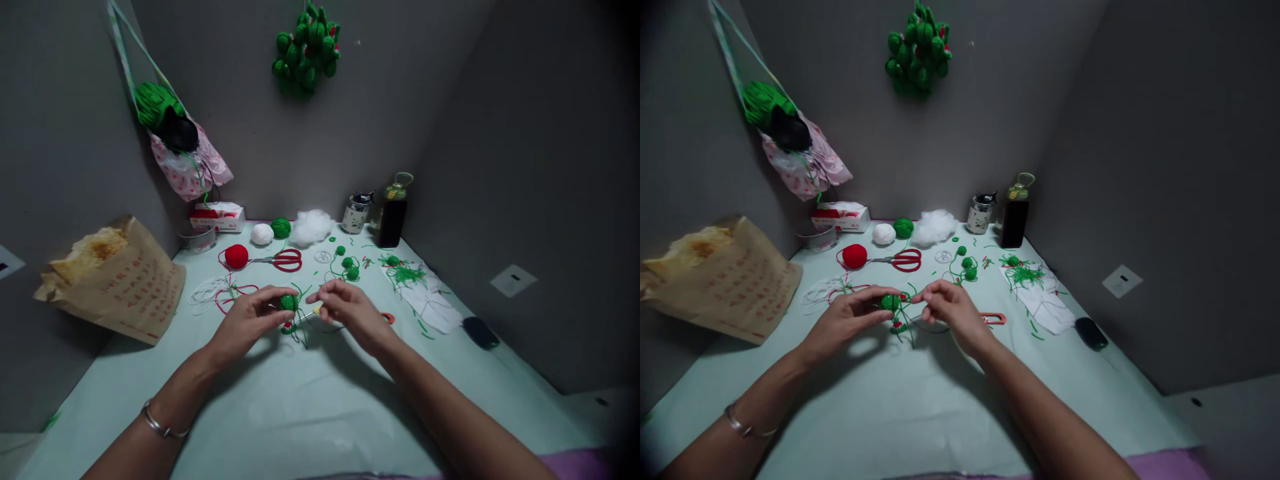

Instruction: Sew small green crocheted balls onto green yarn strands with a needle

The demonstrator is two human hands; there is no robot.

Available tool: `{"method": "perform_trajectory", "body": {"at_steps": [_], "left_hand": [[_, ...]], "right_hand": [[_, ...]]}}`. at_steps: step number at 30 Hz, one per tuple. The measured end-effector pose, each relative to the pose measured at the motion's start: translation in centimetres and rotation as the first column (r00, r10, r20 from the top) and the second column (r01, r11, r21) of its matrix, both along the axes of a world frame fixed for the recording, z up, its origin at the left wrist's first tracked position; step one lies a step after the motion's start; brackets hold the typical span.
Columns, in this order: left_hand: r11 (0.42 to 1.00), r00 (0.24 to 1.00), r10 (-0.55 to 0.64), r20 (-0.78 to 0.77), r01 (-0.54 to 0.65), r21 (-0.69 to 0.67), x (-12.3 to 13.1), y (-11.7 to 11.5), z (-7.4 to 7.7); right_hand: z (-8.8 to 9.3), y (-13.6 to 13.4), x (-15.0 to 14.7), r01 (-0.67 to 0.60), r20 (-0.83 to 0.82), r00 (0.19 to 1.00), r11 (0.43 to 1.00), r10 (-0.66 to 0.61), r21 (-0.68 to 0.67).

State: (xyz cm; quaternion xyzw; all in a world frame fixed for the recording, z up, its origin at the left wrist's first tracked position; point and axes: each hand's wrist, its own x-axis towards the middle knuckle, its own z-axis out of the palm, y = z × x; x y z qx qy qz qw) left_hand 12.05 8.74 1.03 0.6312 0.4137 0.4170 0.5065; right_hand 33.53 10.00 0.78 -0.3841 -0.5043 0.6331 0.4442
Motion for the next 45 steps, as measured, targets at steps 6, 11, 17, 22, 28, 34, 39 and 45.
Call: {"method": "perform_trajectory", "body": {"at_steps": [6, 11, 17, 22, 28, 34, 39, 45], "left_hand": [[1.0, 1.0, 0.026, 0.015, -0.026, 0.005, -0.2, 0.1, -0.1], [0.998, 0.999, 0.048, -0.019, -0.047, 0.038, -0.3, 0.2, -0.3], [1.0, 1.0, 0.016, 0.005, -0.016, 0.008, -0.1, 0.1, -0.4], [0.999, 0.999, 0.015, -0.043, -0.013, 0.047, -0.1, 0.1, -0.7], [0.998, 0.998, -0.005, -0.058, 0.009, 0.06, 0.0, 0.2, -0.9], [0.987, 0.988, -0.05, -0.148, 0.072, 0.143, -0.1, 0.4, -1.7], [0.989, 0.984, -0.12, -0.133, 0.129, 0.066, 0.4, 0.3, -2.3], [0.975, 0.986, -0.052, 0.159, 0.084, -0.207, 0.8, 0.4, -2.5]], "right_hand": [[-1.4, -1.1, -1.0, -0.148, 0.034, 0.988, 0.985, 0.151, -0.088], [0.1, -1.2, -0.4, 0.02, 0.102, 0.994, 0.998, -0.027, 0.068], [0.6, -1.1, -0.5, 0.039, -0.023, 0.999, 0.999, -0.039, 0.03], [-0.3, -1.5, -1.3, -0.081, -0.01, 0.997, 0.996, 0.08, -0.044], [-0.1, -1.4, -0.2, -0.315, 0.017, 0.947, 0.937, 0.321, -0.15], [3.5, -0.5, 3.7, 0.035, -0.137, 0.99, 0.999, -0.031, 0.023], [6.5, -1.2, 7.4, 0.415, -0.138, 0.909, 0.841, -0.392, 0.347], [5.3, -0.6, 10.6, 0.28, 0.152, 0.926, 0.9, -0.345, 0.335]]}}
